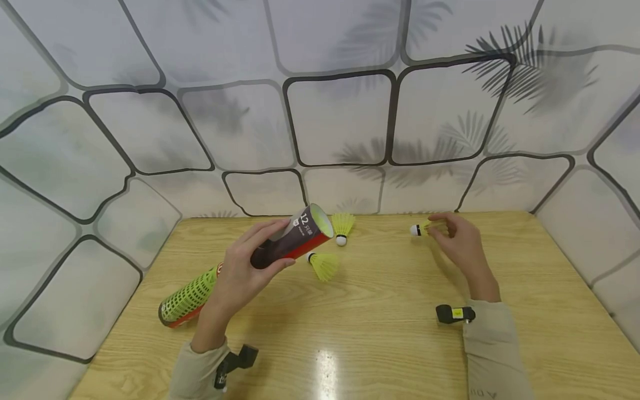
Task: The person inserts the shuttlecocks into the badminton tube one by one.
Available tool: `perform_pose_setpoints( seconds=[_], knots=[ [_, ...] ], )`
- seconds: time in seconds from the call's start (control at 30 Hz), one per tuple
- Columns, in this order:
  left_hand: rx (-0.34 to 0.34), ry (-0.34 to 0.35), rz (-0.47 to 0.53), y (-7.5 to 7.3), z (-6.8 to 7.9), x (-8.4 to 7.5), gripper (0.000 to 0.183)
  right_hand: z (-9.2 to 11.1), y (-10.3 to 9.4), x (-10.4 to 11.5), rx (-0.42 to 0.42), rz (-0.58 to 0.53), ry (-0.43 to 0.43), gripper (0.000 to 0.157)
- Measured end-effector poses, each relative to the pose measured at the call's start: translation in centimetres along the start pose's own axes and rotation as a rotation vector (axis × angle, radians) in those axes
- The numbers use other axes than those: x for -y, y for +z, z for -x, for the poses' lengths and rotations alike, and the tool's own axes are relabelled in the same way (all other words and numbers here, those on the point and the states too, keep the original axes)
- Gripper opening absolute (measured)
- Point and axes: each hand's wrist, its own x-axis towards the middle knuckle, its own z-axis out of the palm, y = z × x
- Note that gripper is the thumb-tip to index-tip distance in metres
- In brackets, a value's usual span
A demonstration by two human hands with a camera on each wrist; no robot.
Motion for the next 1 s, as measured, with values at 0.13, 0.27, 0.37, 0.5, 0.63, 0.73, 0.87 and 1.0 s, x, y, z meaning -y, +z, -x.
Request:
perform_pose_setpoints(
  seconds=[0.13, 0.27, 0.37, 0.5, 0.63, 0.73, 0.87, 1.0],
  knots=[
    [0.002, 0.004, -0.002, 0.0, -0.1, 0.0, 0.069, -0.3, -0.6, 1.7, -0.05, -0.02, -0.02, 0.021],
    [0.008, 0.005, -0.007, 0.1, -0.1, 0.0, 0.069, -0.5, -1.1, 3.1, -0.084, -0.039, -0.033, 0.022],
    [0.013, 0.006, -0.008, 0.1, -0.1, -0.1, 0.068, -0.6, -1.2, 3.8, -0.101, -0.072, -0.026, 0.024],
    [0.018, 0.003, -0.011, 0.2, -0.1, -0.1, 0.069, -0.9, -1.2, 4.9, -0.119, -0.119, -0.037, 0.025],
    [0.019, 0.003, -0.02, 0.2, 0.0, 0.0, 0.069, -1.0, -0.8, 6.5, -0.107, -0.135, -0.085, 0.025],
    [0.022, 0.004, -0.026, 0.1, 0.0, -0.1, 0.069, -0.8, -0.6, 7.8, -0.084, -0.144, -0.115, 0.025],
    [0.024, 0.002, -0.028, 0.2, 0.0, -0.1, 0.068, -0.6, -0.5, 9.2, -0.068, -0.169, -0.149, 0.028],
    [0.026, 0.0, -0.026, 0.3, 0.0, -0.2, 0.068, -0.4, -0.6, 10.6, -0.062, -0.21, -0.188, 0.03]
  ],
)
